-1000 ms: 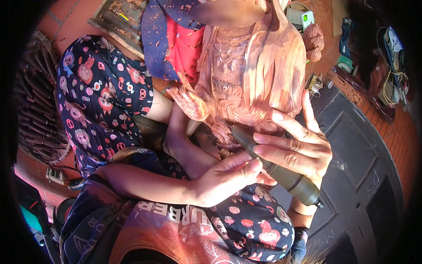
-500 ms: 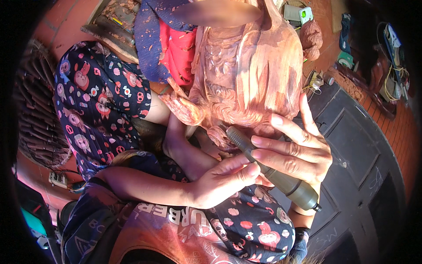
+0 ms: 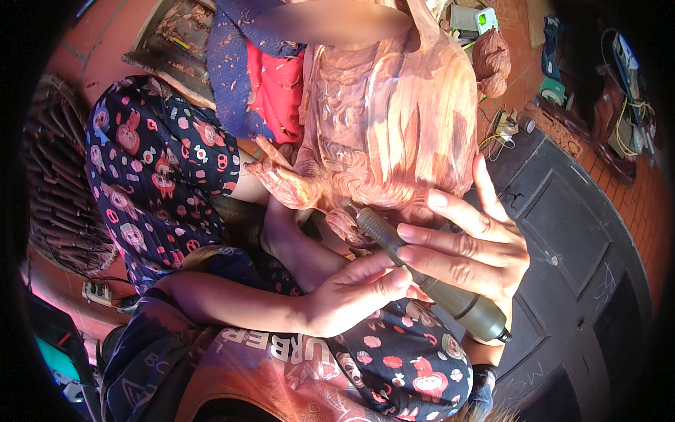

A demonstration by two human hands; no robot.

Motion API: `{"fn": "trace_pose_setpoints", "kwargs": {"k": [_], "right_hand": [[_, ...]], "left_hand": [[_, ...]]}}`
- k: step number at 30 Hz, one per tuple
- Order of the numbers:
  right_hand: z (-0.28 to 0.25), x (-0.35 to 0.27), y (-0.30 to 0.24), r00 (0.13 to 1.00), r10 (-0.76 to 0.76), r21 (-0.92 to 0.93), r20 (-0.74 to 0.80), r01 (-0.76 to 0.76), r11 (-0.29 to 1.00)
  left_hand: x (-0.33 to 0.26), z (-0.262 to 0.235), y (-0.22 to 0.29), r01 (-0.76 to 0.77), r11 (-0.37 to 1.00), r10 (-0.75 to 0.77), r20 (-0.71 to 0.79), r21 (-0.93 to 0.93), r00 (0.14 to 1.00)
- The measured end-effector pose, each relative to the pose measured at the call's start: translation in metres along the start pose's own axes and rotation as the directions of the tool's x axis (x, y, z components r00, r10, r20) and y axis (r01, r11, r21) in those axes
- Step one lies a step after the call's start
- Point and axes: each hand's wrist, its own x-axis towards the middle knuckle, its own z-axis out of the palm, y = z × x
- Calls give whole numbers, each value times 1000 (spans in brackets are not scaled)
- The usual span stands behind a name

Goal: The person carves a wooden statue using a rotary tool and a chisel with a mallet. They switch between tools to refine details on the statue's surface while sitting on the floor.

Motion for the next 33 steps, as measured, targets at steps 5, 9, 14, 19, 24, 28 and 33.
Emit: {"fn": "trace_pose_setpoints", "kwargs": {"k": [5,9,14,19,24,28,33], "right_hand": [[1,0,1,1000,-16,2,-5,16,1000],[6,3,-4,998,41,-69,-48,-45,997],[1,0,0,1000,13,-13,-25,-13,1000],[1,-2,2,1000,-8,-8,30,9,1000],[1,-4,3,1000,6,21,15,-6,1000],[0,-8,6,998,-23,23,51,22,999],[-1,-7,12,994,-77,1,81,77,997]], "left_hand": [[-1,-5,-2,17,1000,-17,18,12,1000],[-2,-5,-3,35,998,-34,-23,56,999],[-1,-4,1,36,991,-36,-3,132,999],[-4,-6,1,109,988,-107,-28,108,994],[-4,-6,4,132,984,-131,-17,120,991],[-5,-2,6,169,975,-165,-38,146,986],[-4,-9,7,256,951,-258,-11,172,966]]}}
